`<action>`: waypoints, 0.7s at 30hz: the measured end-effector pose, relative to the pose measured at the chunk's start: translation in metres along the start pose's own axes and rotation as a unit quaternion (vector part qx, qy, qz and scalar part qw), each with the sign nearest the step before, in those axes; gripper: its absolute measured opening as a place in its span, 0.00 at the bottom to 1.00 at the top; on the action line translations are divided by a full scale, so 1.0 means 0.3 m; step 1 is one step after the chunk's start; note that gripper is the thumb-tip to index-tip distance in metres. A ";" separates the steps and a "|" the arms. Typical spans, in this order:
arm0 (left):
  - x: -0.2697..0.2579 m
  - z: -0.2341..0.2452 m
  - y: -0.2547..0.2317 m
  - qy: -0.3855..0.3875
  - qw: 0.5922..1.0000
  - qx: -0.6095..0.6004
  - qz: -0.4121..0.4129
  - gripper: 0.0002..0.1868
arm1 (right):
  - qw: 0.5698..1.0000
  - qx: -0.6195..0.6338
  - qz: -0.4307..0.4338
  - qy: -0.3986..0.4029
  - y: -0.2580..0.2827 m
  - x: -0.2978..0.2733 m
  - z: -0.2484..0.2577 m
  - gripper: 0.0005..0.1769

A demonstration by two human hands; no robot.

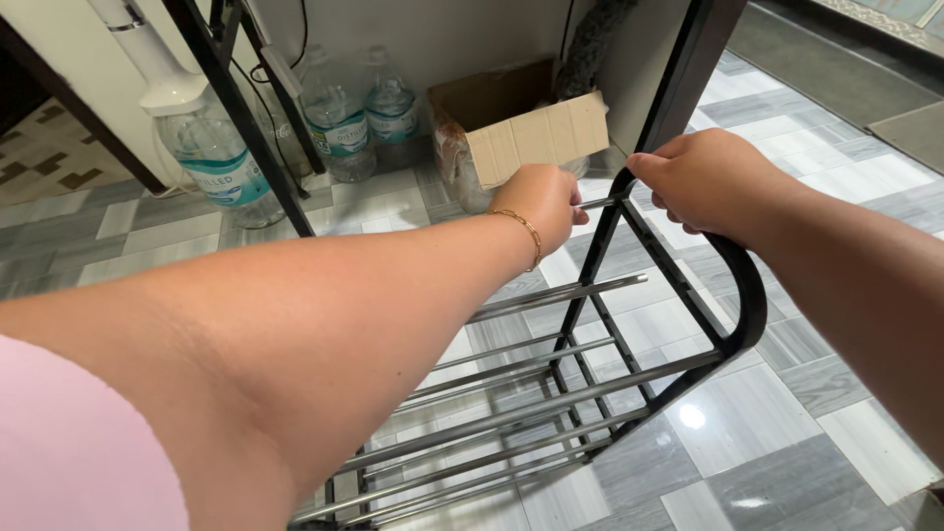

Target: The person disassembles a metal rack by removing horizontal rods one by one. The rods are placed on the floor beside the rack as they are removed.

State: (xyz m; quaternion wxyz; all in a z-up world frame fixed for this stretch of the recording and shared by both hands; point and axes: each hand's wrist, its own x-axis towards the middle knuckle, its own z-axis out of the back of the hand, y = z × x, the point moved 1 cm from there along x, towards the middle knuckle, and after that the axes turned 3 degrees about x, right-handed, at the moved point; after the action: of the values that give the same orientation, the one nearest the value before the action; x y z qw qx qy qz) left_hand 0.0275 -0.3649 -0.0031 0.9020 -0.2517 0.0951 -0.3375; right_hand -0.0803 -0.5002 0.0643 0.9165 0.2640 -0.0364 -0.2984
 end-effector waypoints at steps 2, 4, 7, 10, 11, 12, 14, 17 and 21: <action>0.011 -0.013 -0.001 -0.006 1.000 -0.006 0.002 0.08 | 1.000 0.011 -0.009 -0.003 -0.003 0.000 0.000 0.26; 0.025 -0.031 0.008 -0.013 1.000 0.005 -0.004 0.09 | 1.000 0.008 -0.008 -0.002 -0.005 0.001 0.001 0.27; 0.054 -0.065 0.036 -0.015 0.999 0.047 -0.024 0.10 | 1.000 0.019 -0.014 -0.006 -0.007 0.003 0.000 0.27; 0.093 -0.092 0.068 0.000 0.999 0.032 -0.025 0.10 | 0.999 0.031 -0.012 -0.014 -0.009 0.006 0.000 0.26; 0.104 -0.095 0.075 0.001 1.000 -0.012 -0.018 0.10 | 0.999 0.034 -0.009 -0.018 -0.009 0.007 0.000 0.25; 0.106 -0.098 0.082 0.002 0.998 -0.056 -0.009 0.11 | 1.000 0.026 -0.005 -0.016 -0.009 0.007 -0.002 0.25; 0.087 -0.091 0.093 -0.012 0.996 0.028 -0.079 0.12 | 1.000 0.009 0.003 -0.012 -0.012 0.010 -0.002 0.26; 0.045 -0.061 0.075 -0.011 0.994 0.070 -0.084 0.12 | 1.000 0.008 0.004 -0.011 -0.013 0.016 -0.007 0.27; -0.003 0.013 0.038 -0.033 0.997 0.045 -0.058 0.12 | 1.000 0.000 0.019 -0.010 -0.014 0.016 -0.010 0.27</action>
State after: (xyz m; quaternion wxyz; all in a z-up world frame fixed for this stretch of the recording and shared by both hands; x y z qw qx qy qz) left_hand 0.0346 -0.3554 -0.0059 0.8942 -0.2267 0.0347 -0.3845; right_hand -0.0778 -0.5045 0.0592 0.9215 0.2608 -0.0502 -0.2835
